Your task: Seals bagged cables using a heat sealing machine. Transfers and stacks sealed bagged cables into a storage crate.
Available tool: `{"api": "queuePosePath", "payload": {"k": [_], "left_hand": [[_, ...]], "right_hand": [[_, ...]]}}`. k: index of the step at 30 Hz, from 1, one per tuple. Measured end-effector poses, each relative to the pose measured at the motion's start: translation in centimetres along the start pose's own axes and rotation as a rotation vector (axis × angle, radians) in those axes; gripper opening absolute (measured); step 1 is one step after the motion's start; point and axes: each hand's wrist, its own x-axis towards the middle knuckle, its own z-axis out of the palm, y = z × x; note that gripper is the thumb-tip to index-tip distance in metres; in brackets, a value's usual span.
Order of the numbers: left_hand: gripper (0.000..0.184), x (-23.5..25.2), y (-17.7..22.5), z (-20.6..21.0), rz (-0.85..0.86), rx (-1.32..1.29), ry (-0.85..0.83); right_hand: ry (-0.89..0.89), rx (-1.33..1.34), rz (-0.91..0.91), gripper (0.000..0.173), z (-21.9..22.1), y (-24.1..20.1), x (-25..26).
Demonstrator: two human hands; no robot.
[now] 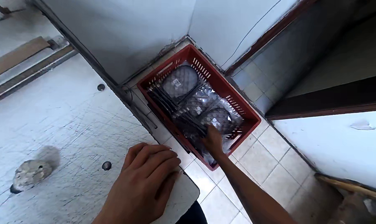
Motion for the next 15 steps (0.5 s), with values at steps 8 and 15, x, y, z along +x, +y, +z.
{"api": "queuePosePath", "payload": {"k": [8,15], "left_hand": [[0.022,-0.1,0.4,-0.5,-0.052,-0.032,-0.046],[0.024,-0.1,0.5,0.0,-0.036,-0.030,0.003]], "right_hand": [[-0.212,-0.083,0.109,0.099,6.2,3.6,-0.2],[-0.437,-0.083,0.249,0.115,6.8,4.7,1.9]]}}
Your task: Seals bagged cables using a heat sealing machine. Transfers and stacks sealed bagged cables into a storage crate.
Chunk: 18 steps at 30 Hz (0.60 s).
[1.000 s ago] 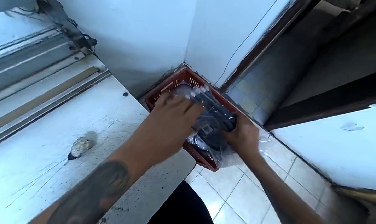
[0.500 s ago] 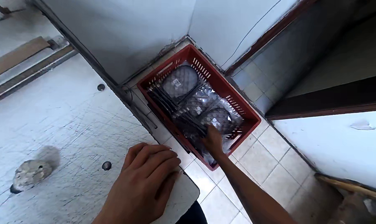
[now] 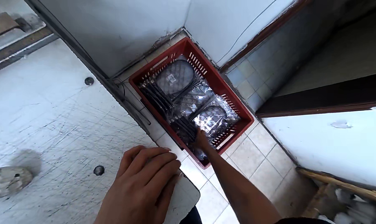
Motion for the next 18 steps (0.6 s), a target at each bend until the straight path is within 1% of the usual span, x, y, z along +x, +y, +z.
{"api": "queuePosePath", "payload": {"k": [1,2,3,4,6,7,9,11,14,16,18], "left_hand": [[0.024,0.0,0.0,0.0,0.001,0.003,0.006],[0.024,0.0,-0.1,0.0,0.001,0.004,0.009],[0.024,0.0,-0.2,0.1,0.000,0.004,0.011],[0.024,0.1,-0.2,0.1,-0.002,0.004,0.012],[0.025,0.1,-0.2,0.1,0.001,-0.001,0.006],[0.024,0.2,-0.2,0.1,0.000,-0.003,0.004],[0.023,0.1,-0.1,0.1,-0.011,-0.006,-0.001],[0.022,0.2,0.0,-0.2,-0.025,-0.020,-0.020],[0.020,0.5,0.2,-0.6,-0.059,-0.043,-0.062],[0.019,0.4,0.2,-0.8,-0.082,-0.060,-0.085],[0.018,0.4,0.2,-0.8,-0.098,-0.062,-0.102]], "right_hand": [[-0.066,-0.077,0.015,0.118,-1.2,-0.9,-0.2],[-0.115,-0.180,0.009,0.117,-2.6,-2.2,-0.5],[-0.119,-0.238,-0.019,0.110,-3.6,-3.3,-0.8],[-0.086,-0.252,-0.049,0.105,-4.1,-4.1,-0.8],[-0.060,-0.201,-0.030,0.105,-3.9,-5.2,-0.3],[-0.044,-0.175,0.002,0.102,-3.5,-5.7,0.1],[0.012,-0.122,0.052,0.086,-2.3,-6.2,0.0],[0.094,-0.059,0.028,0.070,-1.8,-6.2,-1.1],[0.188,0.030,-0.009,0.060,-2.3,-5.3,-1.9],[0.269,0.087,-0.052,0.056,-1.6,-4.4,-2.2],[0.306,0.108,-0.092,0.059,-0.3,-3.5,-1.7]]}}
